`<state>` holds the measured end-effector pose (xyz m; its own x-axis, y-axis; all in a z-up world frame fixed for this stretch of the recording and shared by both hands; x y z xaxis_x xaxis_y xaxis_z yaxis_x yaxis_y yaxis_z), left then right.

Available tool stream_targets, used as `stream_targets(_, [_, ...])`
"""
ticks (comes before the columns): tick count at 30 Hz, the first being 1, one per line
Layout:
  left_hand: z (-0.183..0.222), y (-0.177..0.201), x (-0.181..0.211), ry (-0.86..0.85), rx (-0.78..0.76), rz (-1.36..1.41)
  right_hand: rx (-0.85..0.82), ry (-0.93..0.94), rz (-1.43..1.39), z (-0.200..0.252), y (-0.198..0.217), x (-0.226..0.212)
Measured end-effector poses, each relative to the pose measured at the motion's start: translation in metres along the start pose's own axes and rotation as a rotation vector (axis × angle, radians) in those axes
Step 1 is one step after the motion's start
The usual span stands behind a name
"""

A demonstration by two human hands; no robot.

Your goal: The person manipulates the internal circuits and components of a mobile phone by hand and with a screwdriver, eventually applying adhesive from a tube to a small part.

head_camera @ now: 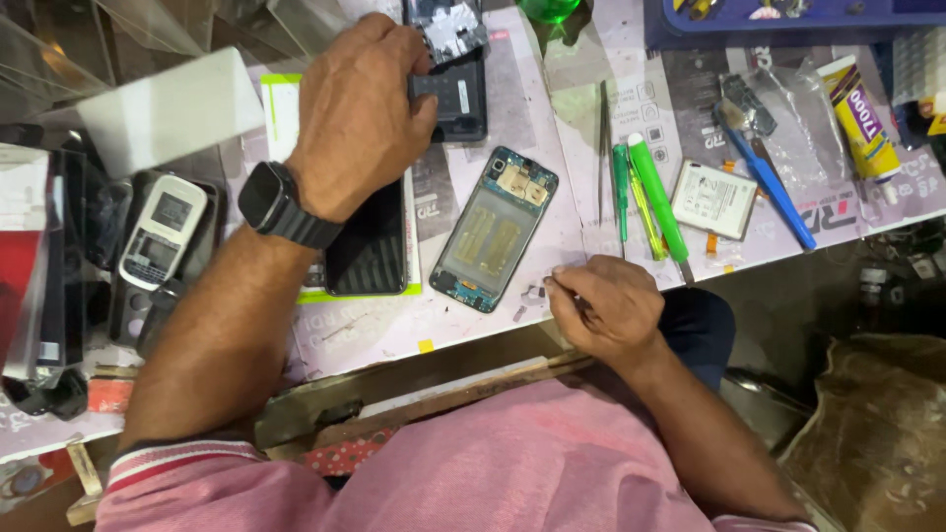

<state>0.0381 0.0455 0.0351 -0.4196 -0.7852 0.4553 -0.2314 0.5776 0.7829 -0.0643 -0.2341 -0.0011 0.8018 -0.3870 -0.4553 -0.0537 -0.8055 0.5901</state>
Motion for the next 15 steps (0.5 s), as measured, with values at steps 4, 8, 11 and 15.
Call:
stream_targets(4, [0.004, -0.009, -0.01, -0.014, -0.037, -0.033, 0.011, 0.06, 0.047, 0.012, -0.007, 0.004])
stream_targets(8, [0.01, -0.019, -0.018, -0.052, -0.027, -0.024, 0.037, 0.046, 0.025, 0.02, -0.008, 0.007])
stream_targets(11, [0.016, -0.032, -0.027, -0.032, -0.087, -0.231, 0.067, 0.076, 0.055, 0.02, -0.009, 0.006])
stream_targets(15, [0.019, -0.049, -0.036, -0.118, -0.015, -0.26, 0.085, 0.04, 0.124, 0.019, -0.012, 0.001])
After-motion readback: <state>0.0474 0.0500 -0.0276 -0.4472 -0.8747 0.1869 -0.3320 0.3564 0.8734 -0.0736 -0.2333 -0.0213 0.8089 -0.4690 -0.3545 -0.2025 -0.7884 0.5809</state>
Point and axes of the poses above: each hand's wrist, its own z-axis away from the middle knuckle, its own y-axis out of the back of the hand, x = y × z, the point moved 2 cm from there along -z, towards the middle knuckle, and after that the axes turned 2 degrees about z, right-handed, at the moved point
